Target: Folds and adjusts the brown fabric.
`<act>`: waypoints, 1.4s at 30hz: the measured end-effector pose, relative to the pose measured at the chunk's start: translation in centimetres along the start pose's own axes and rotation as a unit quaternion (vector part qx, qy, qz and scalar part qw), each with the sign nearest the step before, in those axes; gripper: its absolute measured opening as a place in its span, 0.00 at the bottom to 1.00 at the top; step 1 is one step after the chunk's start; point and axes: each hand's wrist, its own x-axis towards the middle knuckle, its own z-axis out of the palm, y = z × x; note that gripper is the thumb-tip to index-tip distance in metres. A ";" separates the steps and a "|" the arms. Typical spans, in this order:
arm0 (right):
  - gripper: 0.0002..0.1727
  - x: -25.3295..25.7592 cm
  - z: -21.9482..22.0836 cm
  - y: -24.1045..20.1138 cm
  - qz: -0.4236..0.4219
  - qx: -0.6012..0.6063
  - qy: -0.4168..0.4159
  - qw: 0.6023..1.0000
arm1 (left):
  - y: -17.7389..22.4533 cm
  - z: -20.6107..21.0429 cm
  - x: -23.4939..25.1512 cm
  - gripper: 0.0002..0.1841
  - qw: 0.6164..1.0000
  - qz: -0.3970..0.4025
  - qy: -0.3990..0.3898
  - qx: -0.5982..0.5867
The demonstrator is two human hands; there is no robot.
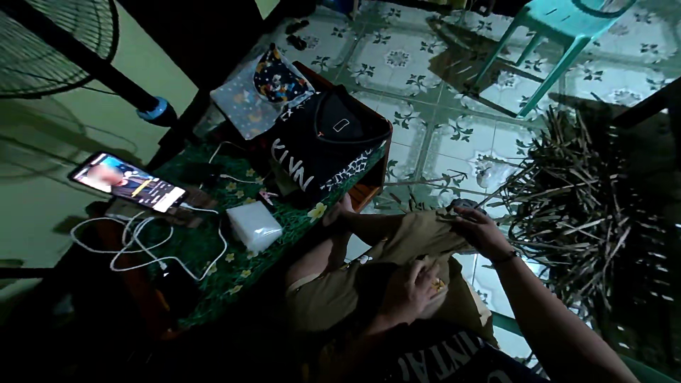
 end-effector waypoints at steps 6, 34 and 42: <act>0.18 -0.6 0.1 0.1 -0.027 -0.026 0.031 0.999 | 0.0 0.3 0.4 0.07 1.000 -0.001 -0.030 0.001; 0.42 -6.0 12.0 2.6 -0.208 -0.624 -0.119 0.744 | -4.9 -10.1 -16.4 0.39 0.810 -0.536 0.225 -0.083; 0.47 -5.4 11.6 1.9 -0.169 -0.613 -0.104 0.765 | -5.1 -11.1 -18.3 0.35 0.727 -0.611 0.209 -0.235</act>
